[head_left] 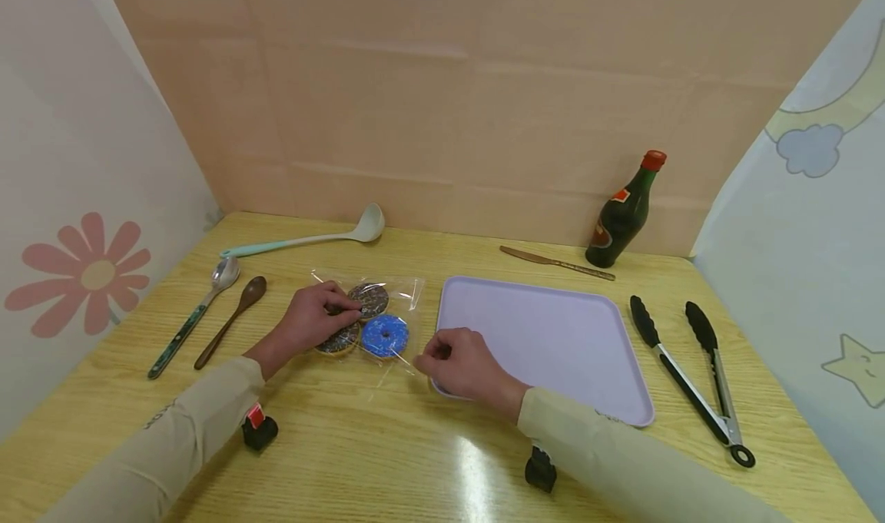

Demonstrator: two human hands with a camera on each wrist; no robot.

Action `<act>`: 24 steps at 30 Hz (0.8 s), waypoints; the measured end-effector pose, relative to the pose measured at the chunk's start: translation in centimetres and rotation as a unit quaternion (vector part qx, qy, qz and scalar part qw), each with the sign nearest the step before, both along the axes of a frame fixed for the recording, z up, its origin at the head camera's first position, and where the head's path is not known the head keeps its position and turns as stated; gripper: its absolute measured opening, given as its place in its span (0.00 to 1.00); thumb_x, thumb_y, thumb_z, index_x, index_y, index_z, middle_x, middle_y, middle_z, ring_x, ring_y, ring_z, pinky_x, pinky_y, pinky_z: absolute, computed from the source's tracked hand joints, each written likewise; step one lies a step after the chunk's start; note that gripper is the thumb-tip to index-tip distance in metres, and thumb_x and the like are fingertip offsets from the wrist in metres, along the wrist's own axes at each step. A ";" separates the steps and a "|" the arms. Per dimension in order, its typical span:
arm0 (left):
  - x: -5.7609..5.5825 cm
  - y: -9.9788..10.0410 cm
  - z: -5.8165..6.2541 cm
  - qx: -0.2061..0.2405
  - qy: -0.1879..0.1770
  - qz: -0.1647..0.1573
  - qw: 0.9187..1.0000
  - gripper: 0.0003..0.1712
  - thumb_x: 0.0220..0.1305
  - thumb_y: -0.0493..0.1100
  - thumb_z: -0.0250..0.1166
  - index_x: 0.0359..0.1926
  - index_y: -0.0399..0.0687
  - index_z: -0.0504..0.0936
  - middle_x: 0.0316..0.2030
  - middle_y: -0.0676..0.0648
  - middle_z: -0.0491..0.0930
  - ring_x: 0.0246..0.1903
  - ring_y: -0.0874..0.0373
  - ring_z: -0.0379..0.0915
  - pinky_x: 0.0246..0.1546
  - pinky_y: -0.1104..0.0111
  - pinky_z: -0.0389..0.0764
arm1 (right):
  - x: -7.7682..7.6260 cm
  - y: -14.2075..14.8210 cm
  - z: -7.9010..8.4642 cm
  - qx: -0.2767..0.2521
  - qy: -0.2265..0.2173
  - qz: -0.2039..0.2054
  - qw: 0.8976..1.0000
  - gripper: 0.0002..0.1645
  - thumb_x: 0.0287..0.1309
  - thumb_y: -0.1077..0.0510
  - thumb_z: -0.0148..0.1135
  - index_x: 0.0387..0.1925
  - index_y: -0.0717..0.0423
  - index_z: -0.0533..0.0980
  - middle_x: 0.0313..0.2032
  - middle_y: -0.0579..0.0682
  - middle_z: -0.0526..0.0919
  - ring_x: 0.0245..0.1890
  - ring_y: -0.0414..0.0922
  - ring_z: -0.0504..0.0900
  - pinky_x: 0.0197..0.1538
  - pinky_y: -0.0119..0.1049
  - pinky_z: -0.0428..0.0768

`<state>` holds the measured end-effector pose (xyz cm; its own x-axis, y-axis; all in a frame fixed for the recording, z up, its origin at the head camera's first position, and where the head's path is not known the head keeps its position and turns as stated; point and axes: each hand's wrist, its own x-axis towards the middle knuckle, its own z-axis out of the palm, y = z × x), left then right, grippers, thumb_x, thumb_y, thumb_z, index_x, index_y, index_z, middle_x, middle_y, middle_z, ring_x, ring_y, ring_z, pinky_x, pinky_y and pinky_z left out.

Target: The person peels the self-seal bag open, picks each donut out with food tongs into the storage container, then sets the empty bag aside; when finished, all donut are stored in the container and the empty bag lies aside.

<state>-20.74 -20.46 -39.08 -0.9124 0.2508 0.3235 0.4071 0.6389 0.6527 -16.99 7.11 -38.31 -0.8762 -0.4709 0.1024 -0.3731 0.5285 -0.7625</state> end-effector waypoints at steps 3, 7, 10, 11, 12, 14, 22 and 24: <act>0.0 0.0 0.1 -0.001 -0.002 0.001 1.000 0.06 0.56 0.36 0.71 0.36 0.41 0.88 0.30 0.52 0.76 0.28 0.59 0.71 0.28 0.67 0.73 | -0.8 -1.0 0.2 0.003 -0.008 -0.011 1.000 0.13 0.57 0.48 0.65 0.26 0.51 0.79 0.23 0.40 0.78 0.24 0.39 0.75 0.30 0.35 0.75; 0.0 -0.1 0.0 0.002 -0.003 -0.001 1.000 0.06 0.56 0.36 0.70 0.36 0.41 0.88 0.30 0.53 0.76 0.28 0.58 0.70 0.28 0.67 0.73 | -2.0 -2.2 0.6 0.019 -0.018 -0.034 0.999 0.16 0.55 0.44 0.67 0.26 0.52 0.77 0.22 0.42 0.78 0.23 0.40 0.75 0.28 0.35 0.75; -0.1 0.0 -0.2 0.005 0.000 -0.004 1.000 0.06 0.56 0.36 0.71 0.36 0.42 0.88 0.30 0.53 0.76 0.28 0.59 0.70 0.28 0.67 0.73 | -2.6 -2.6 0.7 0.032 -0.008 -0.042 0.999 0.16 0.54 0.45 0.68 0.25 0.52 0.77 0.21 0.42 0.77 0.21 0.40 0.73 0.26 0.34 0.73; -0.2 0.0 -0.2 0.006 0.002 -0.004 1.000 0.06 0.55 0.36 0.71 0.36 0.42 0.88 0.30 0.53 0.76 0.28 0.59 0.70 0.28 0.67 0.73 | -2.7 -2.7 0.7 0.034 -0.005 -0.042 0.999 0.16 0.55 0.46 0.68 0.24 0.53 0.77 0.20 0.42 0.77 0.21 0.39 0.73 0.25 0.34 0.73; -0.2 0.0 -0.2 0.008 0.004 -0.004 1.000 0.06 0.55 0.37 0.71 0.36 0.42 0.88 0.30 0.53 0.76 0.28 0.59 0.70 0.28 0.67 0.73 | -2.8 -2.7 0.7 0.036 -0.003 -0.041 0.999 0.15 0.55 0.47 0.68 0.23 0.53 0.77 0.20 0.42 0.76 0.20 0.39 0.73 0.25 0.33 0.73; -0.2 0.0 -0.2 0.009 0.007 -0.004 1.000 0.06 0.55 0.37 0.71 0.35 0.42 0.89 0.29 0.53 0.76 0.28 0.59 0.70 0.28 0.67 0.73 | -2.9 -2.6 0.8 0.032 -0.001 -0.036 0.999 0.14 0.56 0.50 0.67 0.23 0.53 0.78 0.19 0.43 0.76 0.20 0.39 0.72 0.24 0.33 0.72; -0.3 -0.1 -0.4 0.009 0.003 -0.005 1.000 0.06 0.55 0.37 0.71 0.35 0.43 0.89 0.30 0.54 0.76 0.27 0.59 0.69 0.27 0.67 0.71 | -3.0 -2.3 0.6 0.029 -0.005 -0.013 0.999 0.12 0.61 0.56 0.63 0.24 0.55 0.80 0.18 0.42 0.76 0.20 0.38 0.71 0.24 0.32 0.72; -0.2 -0.2 -0.4 0.010 0.001 -0.005 1.000 0.06 0.55 0.37 0.71 0.35 0.43 0.89 0.29 0.54 0.75 0.27 0.59 0.69 0.27 0.67 0.71 | -3.0 -2.2 0.6 0.030 -0.002 -0.011 1.000 0.12 0.62 0.57 0.61 0.24 0.56 0.80 0.19 0.42 0.76 0.20 0.38 0.72 0.26 0.32 0.72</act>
<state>-20.95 -20.64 -39.52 -0.9092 0.2531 0.3307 0.4147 0.6225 0.6637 -20.02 4.93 -37.70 -0.8867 -0.4566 0.0722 -0.3586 0.5808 -0.7308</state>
